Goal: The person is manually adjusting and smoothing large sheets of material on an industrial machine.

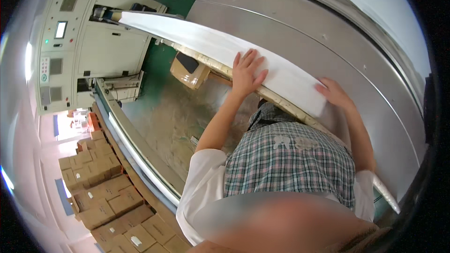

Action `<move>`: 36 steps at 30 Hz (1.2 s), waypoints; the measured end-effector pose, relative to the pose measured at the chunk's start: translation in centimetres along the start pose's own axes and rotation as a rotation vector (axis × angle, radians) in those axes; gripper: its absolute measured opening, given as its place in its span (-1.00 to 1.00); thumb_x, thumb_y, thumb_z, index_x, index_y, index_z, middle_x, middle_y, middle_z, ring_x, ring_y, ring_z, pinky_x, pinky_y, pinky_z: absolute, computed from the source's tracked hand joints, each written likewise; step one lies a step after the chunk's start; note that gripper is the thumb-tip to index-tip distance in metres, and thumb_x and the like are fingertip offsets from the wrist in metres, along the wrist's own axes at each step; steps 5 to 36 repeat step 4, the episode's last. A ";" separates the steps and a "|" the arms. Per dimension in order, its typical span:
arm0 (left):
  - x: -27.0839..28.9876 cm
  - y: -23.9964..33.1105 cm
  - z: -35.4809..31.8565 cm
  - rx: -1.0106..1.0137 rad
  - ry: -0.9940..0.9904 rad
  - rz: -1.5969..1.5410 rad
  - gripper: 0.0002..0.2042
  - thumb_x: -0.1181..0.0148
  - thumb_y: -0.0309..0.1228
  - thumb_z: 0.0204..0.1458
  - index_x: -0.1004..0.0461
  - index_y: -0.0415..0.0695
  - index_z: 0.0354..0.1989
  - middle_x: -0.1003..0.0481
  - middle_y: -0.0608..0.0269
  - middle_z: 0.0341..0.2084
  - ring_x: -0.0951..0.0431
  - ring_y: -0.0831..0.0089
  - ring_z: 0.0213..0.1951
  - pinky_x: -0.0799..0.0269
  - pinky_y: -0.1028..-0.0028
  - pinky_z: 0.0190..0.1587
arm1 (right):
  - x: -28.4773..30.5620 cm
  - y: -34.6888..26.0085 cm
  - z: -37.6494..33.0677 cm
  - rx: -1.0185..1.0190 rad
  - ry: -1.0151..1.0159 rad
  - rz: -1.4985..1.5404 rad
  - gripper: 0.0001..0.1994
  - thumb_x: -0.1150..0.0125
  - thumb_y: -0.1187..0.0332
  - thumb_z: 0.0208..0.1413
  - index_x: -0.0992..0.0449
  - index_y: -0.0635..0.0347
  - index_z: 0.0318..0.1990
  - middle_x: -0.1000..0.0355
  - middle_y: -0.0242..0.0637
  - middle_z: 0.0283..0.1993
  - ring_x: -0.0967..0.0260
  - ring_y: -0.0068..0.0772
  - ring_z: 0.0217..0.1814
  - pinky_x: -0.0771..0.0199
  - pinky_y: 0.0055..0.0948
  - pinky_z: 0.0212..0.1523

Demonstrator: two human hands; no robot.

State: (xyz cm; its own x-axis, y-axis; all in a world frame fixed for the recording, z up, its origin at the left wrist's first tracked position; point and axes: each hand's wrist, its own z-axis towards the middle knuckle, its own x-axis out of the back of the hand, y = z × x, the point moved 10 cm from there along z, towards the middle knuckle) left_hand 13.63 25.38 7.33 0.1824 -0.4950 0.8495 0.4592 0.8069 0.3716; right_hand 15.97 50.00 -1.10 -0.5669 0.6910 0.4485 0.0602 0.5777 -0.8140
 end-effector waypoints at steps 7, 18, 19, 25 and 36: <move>-1.0 0.3 0.3 -0.035 -0.109 -0.175 -0.66 -0.14 -0.25 -0.18 -0.45 -0.05 -0.17 -0.30 0.09 0.00 -0.21 0.23 0.12 0.07 0.11 0.16 | -3.0 -3.8 6.7 0.013 0.084 0.102 -0.58 0.04 0.04 0.04 -0.40 0.28 -0.23 -0.35 -0.06 -0.26 -0.30 -0.25 -0.23 -0.29 -0.38 -0.21; -1.0 0.3 0.3 -0.035 -0.109 -0.175 -0.66 -0.14 -0.25 -0.18 -0.45 -0.05 -0.17 -0.30 0.09 0.00 -0.21 0.23 0.12 0.07 0.11 0.16 | -3.0 -3.8 6.7 0.013 0.084 0.102 -0.58 0.04 0.04 0.04 -0.40 0.28 -0.23 -0.35 -0.06 -0.26 -0.30 -0.25 -0.23 -0.29 -0.38 -0.21; -1.0 0.3 0.3 -0.035 -0.109 -0.175 -0.66 -0.14 -0.25 -0.18 -0.45 -0.05 -0.17 -0.30 0.09 0.00 -0.21 0.23 0.12 0.07 0.11 0.16 | -3.0 -3.8 6.7 0.013 0.084 0.102 -0.58 0.04 0.04 0.04 -0.40 0.28 -0.23 -0.35 -0.06 -0.26 -0.30 -0.25 -0.23 -0.29 -0.38 -0.21; -1.0 0.3 0.3 -0.035 -0.109 -0.175 -0.66 -0.14 -0.25 -0.18 -0.45 -0.05 -0.17 -0.30 0.09 0.00 -0.21 0.23 0.12 0.07 0.11 0.16 | -3.0 -3.8 6.7 0.013 0.084 0.102 -0.58 0.04 0.04 0.04 -0.40 0.28 -0.23 -0.35 -0.06 -0.26 -0.30 -0.25 -0.23 -0.29 -0.38 -0.21; -1.0 0.3 0.3 -0.035 -0.109 -0.175 -0.66 -0.14 -0.25 -0.18 -0.45 -0.05 -0.17 -0.30 0.09 0.00 -0.21 0.23 0.12 0.07 0.11 0.16 | -3.0 -3.8 6.7 0.013 0.084 0.102 -0.58 0.04 0.04 0.04 -0.40 0.28 -0.23 -0.35 -0.06 -0.26 -0.30 -0.25 -0.23 -0.29 -0.38 -0.21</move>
